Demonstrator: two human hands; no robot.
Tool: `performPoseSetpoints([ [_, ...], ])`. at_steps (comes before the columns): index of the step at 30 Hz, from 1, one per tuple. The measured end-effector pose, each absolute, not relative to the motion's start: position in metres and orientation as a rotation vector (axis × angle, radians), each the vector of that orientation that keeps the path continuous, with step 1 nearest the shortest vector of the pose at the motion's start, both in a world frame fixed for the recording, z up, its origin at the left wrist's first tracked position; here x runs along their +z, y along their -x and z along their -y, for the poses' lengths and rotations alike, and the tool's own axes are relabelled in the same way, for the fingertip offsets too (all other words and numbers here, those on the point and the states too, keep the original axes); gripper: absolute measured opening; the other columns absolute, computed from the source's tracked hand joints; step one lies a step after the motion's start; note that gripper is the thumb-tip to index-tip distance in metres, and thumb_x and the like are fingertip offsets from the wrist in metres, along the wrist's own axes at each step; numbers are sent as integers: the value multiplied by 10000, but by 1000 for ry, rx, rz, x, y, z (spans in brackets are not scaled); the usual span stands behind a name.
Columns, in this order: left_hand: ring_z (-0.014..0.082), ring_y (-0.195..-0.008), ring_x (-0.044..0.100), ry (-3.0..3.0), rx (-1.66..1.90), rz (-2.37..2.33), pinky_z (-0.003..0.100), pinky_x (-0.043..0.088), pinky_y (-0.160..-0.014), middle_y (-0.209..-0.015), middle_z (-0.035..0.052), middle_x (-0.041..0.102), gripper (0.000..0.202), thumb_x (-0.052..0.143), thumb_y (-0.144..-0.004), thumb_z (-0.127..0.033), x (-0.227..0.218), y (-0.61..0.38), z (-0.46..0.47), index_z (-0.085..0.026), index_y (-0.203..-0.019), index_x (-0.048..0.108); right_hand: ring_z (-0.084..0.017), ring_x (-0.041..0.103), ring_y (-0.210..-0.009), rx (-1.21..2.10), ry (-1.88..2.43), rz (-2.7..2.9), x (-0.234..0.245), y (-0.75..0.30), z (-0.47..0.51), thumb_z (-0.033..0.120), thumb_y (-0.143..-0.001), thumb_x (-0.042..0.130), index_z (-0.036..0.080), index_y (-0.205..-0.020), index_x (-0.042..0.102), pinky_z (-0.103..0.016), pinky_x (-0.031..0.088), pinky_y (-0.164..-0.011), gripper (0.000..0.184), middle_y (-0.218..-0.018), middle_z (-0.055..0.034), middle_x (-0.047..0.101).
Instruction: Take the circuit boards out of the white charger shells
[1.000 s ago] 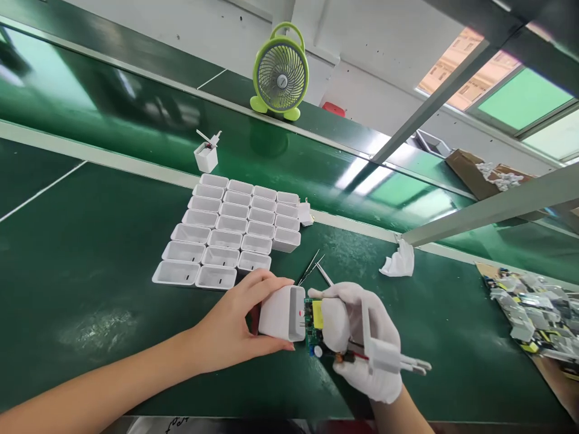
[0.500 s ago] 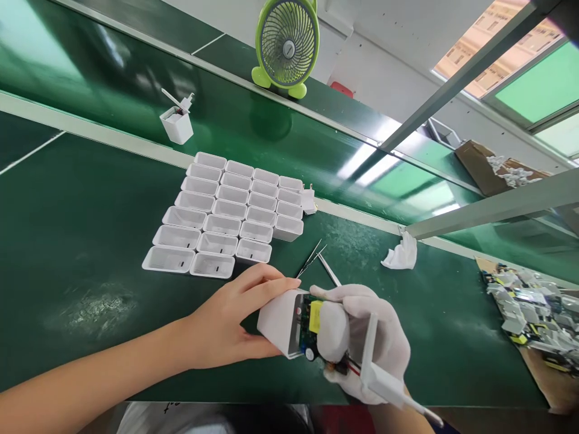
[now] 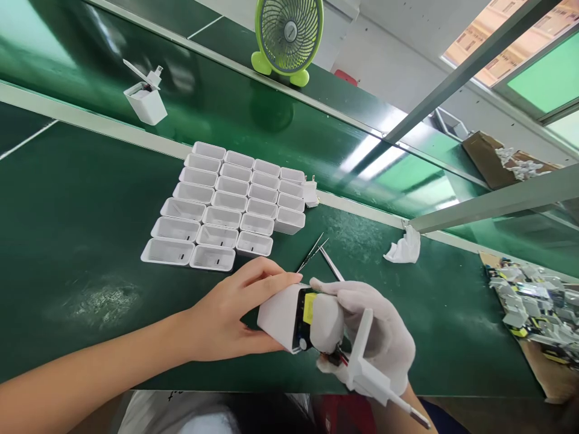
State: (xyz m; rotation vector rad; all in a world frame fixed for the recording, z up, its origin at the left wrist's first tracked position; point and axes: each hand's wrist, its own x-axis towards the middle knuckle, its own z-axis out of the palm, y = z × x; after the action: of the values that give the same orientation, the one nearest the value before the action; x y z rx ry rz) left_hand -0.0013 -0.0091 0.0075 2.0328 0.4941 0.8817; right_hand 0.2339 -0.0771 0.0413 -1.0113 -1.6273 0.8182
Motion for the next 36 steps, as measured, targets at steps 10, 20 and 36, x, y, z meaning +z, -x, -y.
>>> performPoseSetpoints([
  [10, 228, -1072, 566, -2064, 889, -507, 324, 550, -863, -1210, 99, 541, 751, 740, -858, -218, 12, 0, 8, -307, -1502, 364, -351, 660, -1152, 852, 1024, 1618, 42, -235, 80, 162, -688, 852, 291, -1325, 572, -517, 611, -926, 708, -1260, -112, 656],
  [20, 229, -1053, 580, -2071, 926, -489, 335, 553, -863, -1188, 105, 558, 720, 739, -858, -233, 14, -1, 7, -278, -1487, 393, -359, 639, -1180, 856, 1035, 1649, 45, -236, 81, 134, -695, 848, 282, -1339, 553, -523, 600, -937, 724, -1284, -128, 637],
  [36, 223, -1144, 614, -1607, 526, -286, 335, 543, -939, -1313, 91, 589, 880, 807, -781, -257, 21, 2, 5, -315, -1483, 279, -269, 676, -1072, 817, 910, 2016, 42, -235, 67, 210, -839, 729, 336, -1472, 387, -434, 584, -897, 730, -1265, -95, 661],
])
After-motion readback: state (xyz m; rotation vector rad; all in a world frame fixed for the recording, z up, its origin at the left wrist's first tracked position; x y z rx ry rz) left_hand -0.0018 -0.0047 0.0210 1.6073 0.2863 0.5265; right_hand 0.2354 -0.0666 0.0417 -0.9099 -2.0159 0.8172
